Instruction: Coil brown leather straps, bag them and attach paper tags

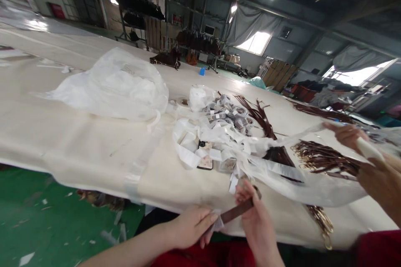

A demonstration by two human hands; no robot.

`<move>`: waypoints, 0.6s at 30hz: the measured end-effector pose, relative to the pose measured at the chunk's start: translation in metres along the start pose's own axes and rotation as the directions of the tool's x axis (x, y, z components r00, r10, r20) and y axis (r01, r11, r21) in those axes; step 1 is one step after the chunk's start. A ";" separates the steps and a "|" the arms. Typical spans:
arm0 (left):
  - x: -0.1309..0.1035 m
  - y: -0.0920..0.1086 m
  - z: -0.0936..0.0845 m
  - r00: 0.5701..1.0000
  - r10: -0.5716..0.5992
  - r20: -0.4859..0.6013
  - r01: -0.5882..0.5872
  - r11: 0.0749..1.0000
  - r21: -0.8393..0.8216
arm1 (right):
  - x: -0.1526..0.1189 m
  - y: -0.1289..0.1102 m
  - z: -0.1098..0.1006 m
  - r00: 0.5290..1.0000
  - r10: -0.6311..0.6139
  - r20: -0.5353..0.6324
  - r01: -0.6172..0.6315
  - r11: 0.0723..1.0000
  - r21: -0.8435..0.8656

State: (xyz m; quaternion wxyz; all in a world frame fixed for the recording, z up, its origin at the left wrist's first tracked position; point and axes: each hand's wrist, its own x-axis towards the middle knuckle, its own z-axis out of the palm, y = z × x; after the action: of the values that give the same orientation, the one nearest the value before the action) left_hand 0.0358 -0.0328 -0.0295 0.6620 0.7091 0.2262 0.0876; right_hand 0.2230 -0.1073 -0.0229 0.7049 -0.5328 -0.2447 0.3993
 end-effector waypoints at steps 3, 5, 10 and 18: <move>-0.002 0.002 0.001 1.000 0.014 -0.009 -0.014 1.000 -0.010 | 0.008 -0.008 -0.004 0.991 -0.093 -0.095 0.083 0.992 -0.096; -0.004 0.005 0.001 0.999 0.026 -0.043 -0.027 0.999 -0.020 | 0.001 -0.010 -0.001 0.998 -0.065 0.008 0.065 0.965 -0.253; -0.005 0.018 -0.005 0.996 0.089 -0.023 -0.088 0.996 0.024 | -0.024 -0.035 0.009 0.978 -0.173 0.119 0.210 0.782 -0.587; 0.007 0.060 -0.007 0.947 0.266 0.180 -0.276 0.961 0.032 | -0.012 -0.120 0.015 0.884 -0.408 0.228 0.451 0.615 -0.647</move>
State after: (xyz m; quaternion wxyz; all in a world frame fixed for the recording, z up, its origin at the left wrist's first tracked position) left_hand 0.0510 -0.0245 0.0286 0.6405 0.7569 0.0702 0.1090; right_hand 0.2410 -0.1219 0.0965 0.5254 -0.6679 -0.5143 0.1153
